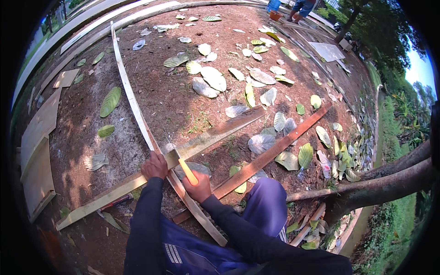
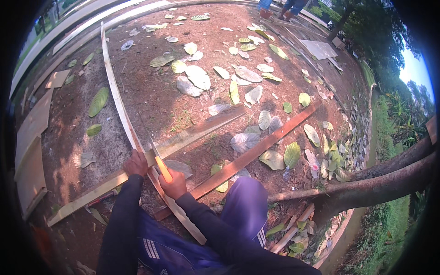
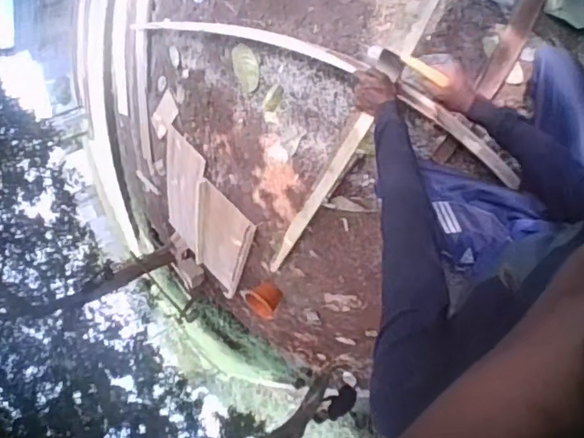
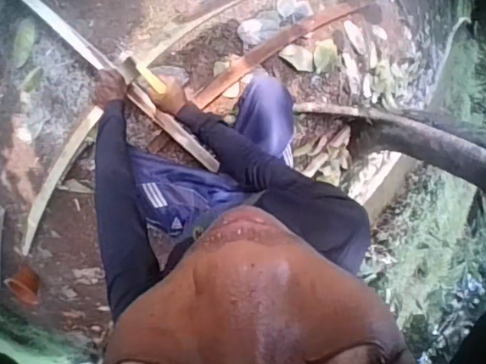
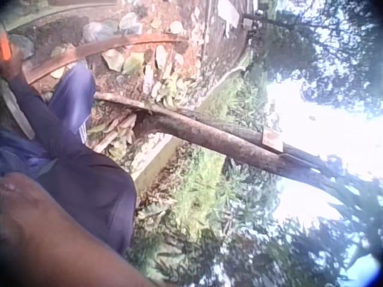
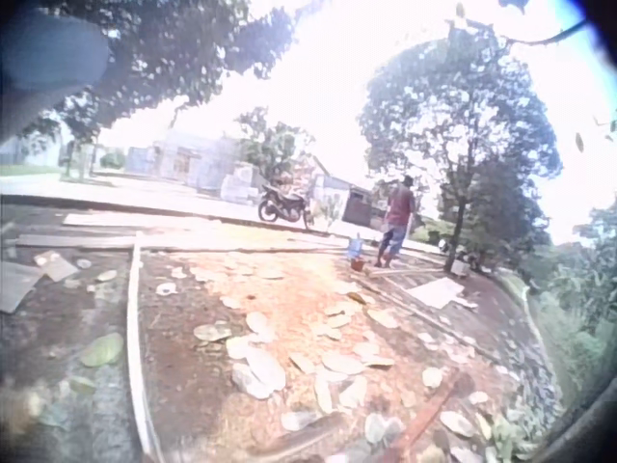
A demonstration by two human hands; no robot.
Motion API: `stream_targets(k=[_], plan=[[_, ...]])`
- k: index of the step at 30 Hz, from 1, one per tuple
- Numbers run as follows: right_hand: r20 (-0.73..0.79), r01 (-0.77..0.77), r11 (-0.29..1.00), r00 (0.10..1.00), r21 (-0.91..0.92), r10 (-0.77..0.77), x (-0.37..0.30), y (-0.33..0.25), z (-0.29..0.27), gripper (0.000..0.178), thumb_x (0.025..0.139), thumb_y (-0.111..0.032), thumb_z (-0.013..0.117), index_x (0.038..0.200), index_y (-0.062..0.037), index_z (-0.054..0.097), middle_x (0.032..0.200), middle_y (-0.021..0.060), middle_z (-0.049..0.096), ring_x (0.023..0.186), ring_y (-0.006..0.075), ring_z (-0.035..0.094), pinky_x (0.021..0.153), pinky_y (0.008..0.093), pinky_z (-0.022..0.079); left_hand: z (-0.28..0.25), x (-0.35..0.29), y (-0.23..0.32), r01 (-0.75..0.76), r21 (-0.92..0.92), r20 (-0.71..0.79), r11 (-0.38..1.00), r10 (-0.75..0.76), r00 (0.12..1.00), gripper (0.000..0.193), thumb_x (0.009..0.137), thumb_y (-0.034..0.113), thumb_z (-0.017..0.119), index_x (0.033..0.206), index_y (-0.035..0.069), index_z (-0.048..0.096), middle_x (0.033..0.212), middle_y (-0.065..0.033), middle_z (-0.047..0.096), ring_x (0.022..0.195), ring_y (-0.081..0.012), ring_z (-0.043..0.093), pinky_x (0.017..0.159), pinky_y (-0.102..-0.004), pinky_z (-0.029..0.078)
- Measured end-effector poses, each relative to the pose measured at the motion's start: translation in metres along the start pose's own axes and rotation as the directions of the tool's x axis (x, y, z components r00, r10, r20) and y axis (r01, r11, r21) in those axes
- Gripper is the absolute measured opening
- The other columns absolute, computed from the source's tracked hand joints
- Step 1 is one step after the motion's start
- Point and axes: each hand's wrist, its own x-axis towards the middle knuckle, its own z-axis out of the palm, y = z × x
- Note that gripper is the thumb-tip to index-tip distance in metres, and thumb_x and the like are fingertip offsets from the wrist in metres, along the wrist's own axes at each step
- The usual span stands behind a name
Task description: The person measures a wooden plank with a tape measure, then uses a hand saw to cut the plank into smaller pieces. The cut pieces are placed on the ground nearby.
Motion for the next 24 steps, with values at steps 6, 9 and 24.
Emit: stream_targets(k=[6, 9, 24], plan=[[0.038, -0.179, 0.984, 0.983, 0.021, 0.178, -0.124, -0.005, -0.057, 0.008, 0.083, -0.005, 0.068, 0.079, 0.0012, 0.065, 0.06, 0.0177, 0.059, 0.052, 0.0305, 0.065, 0.052, 0.0401, 0.049, 0.005, 0.002, 0.0, -0.017, 0.111, 0.005, 0.994, 0.016, 1.0, 0.036, 0.099, 0.035, 0.043, 0.102, 0.005, 0.062, 0.089, -0.0266, 0.073, 0.087, -0.0438, 0.071, 0.094, -0.0539, 0.046], [0.018, -0.157, 0.987, 0.988, 0.022, 0.157, -0.191, -0.031, -0.096, 0.021, 0.082, -0.001, 0.066, 0.101, 0.0045, 0.073, 0.068, 0.0182, 0.064, 0.056, 0.0277, 0.069, 0.057, 0.039, 0.054, -0.016, 0.003, -0.005, 0.025, 0.118, 0.0, 0.993, -0.025, 1.0, 0.038, 0.099, 0.036, 0.042, 0.103, 0.005, 0.063, 0.088, -0.0264, 0.073, 0.087, -0.0435, 0.071, 0.094, -0.0532, 0.045], [0.06, -0.109, 0.994, 0.992, -0.016, 0.11, -0.183, -0.012, -0.101, 0.005, 0.08, -0.001, 0.067, 0.08, 0.004, 0.065, 0.061, 0.0174, 0.061, 0.051, 0.0302, 0.065, 0.054, 0.0385, 0.053, -0.014, -0.003, 0.001, 0.029, 0.132, 0.085, 0.991, -0.04, 0.996, 0.043, 0.1, 0.036, 0.037, 0.109, 0.004, 0.065, 0.087, -0.0237, 0.074, 0.088, -0.0362, 0.073, 0.098, -0.0489, 0.043]])
